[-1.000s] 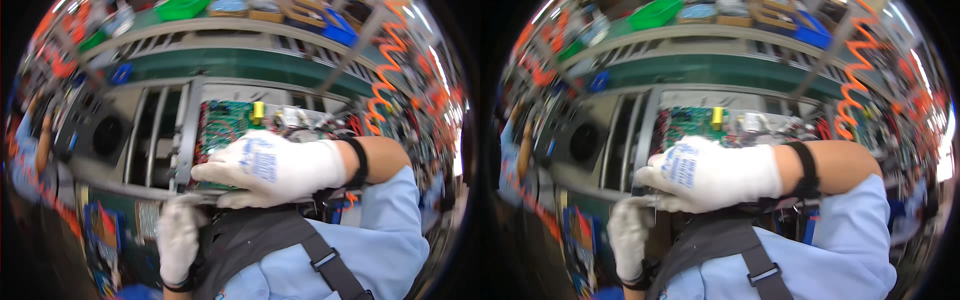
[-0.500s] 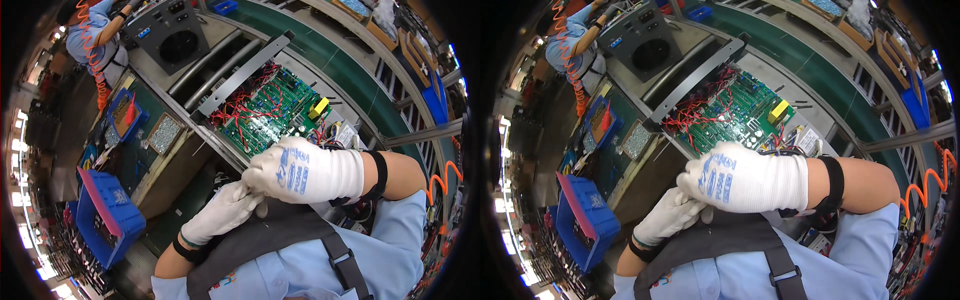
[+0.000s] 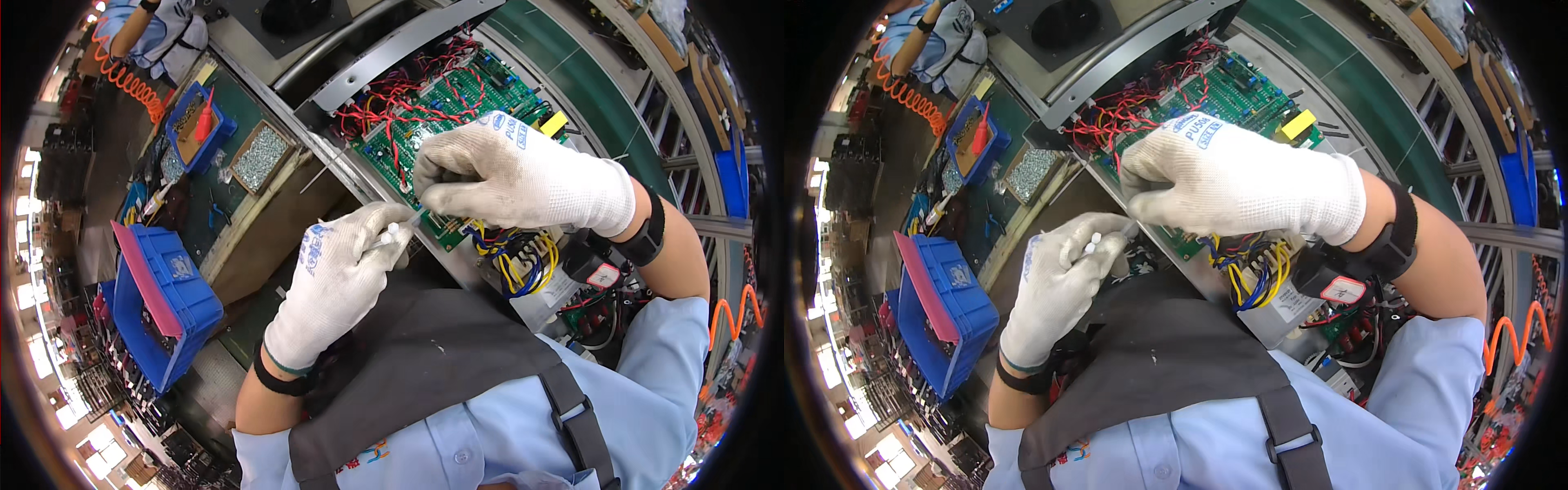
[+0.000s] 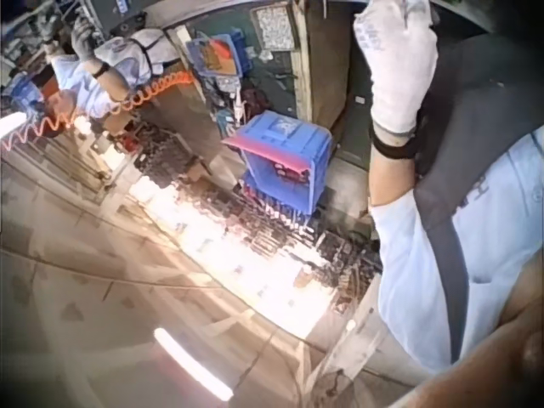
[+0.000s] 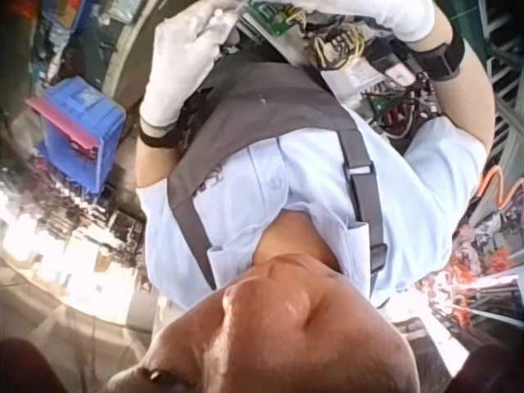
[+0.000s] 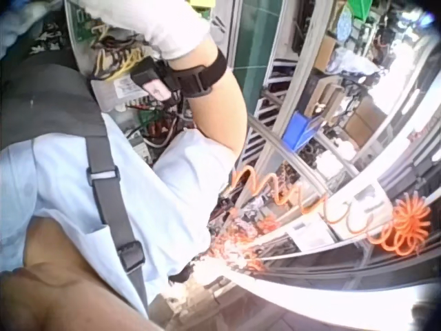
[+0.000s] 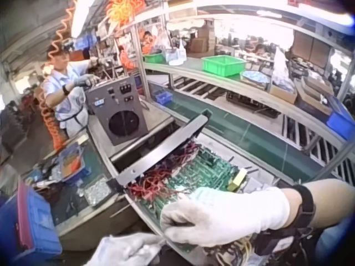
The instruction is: Assembling electronic components and wiring inside a solar inverter housing on a factory production line.
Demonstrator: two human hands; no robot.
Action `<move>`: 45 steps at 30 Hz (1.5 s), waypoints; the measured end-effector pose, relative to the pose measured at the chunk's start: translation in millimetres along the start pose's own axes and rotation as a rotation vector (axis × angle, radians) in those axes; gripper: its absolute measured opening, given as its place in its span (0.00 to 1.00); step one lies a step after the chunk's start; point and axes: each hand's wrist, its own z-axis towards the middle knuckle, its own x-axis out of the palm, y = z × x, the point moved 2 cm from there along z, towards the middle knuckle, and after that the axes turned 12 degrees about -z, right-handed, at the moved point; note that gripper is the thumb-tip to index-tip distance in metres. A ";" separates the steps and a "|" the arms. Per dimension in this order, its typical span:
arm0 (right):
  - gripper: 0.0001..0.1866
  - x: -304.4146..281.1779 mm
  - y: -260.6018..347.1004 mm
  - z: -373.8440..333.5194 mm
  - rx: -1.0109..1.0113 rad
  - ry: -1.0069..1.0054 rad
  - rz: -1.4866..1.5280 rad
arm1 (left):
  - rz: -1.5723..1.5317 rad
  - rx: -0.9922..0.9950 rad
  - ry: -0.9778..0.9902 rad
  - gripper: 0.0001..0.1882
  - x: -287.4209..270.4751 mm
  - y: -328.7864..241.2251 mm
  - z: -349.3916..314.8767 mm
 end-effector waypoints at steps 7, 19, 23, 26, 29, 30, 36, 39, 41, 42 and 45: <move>0.17 -23.0 -51.6 37.9 -0.077 -0.314 -0.458 | 0.468 0.499 -0.456 0.09 -23.3 47.0 29.0; 0.21 -23.2 -32.5 30.5 -0.008 0.002 -0.354 | 0.568 0.553 -0.448 0.08 -13.4 33.5 63.5; 0.23 -21.1 -49.1 37.1 0.013 -0.109 -0.454 | 0.574 0.469 -0.311 0.07 -18.8 28.6 65.0; 0.22 -23.0 -53.0 38.9 -0.066 -0.184 -0.567 | 0.645 0.553 -0.255 0.06 -20.0 35.0 61.6; 0.20 -25.7 -51.6 39.6 -0.114 -0.217 -0.519 | 0.661 0.556 -0.216 0.07 -20.3 35.3 56.7; 0.20 -26.1 -50.5 39.4 -0.133 -0.223 -0.466 | 0.660 0.556 -0.219 0.07 -22.0 34.7 58.9; 0.19 -27.2 -49.1 34.5 -0.178 -0.321 -0.389 | 0.727 0.530 -0.036 0.05 -20.7 26.9 58.4; 0.22 -29.3 -40.4 29.0 -0.135 -0.133 -0.242 | 0.951 0.438 0.090 0.06 -20.4 21.1 54.5; 0.24 -25.7 -36.4 32.2 -0.217 -0.105 -0.246 | 1.050 0.480 0.107 0.06 -20.8 20.2 52.3; 0.25 -21.1 -36.7 35.0 -0.249 -0.130 -0.234 | 1.072 0.481 0.105 0.07 -20.5 19.5 51.5; 0.26 -11.9 -33.5 36.4 -0.240 -0.158 -0.363 | 1.081 0.480 0.115 0.07 -21.2 15.5 51.5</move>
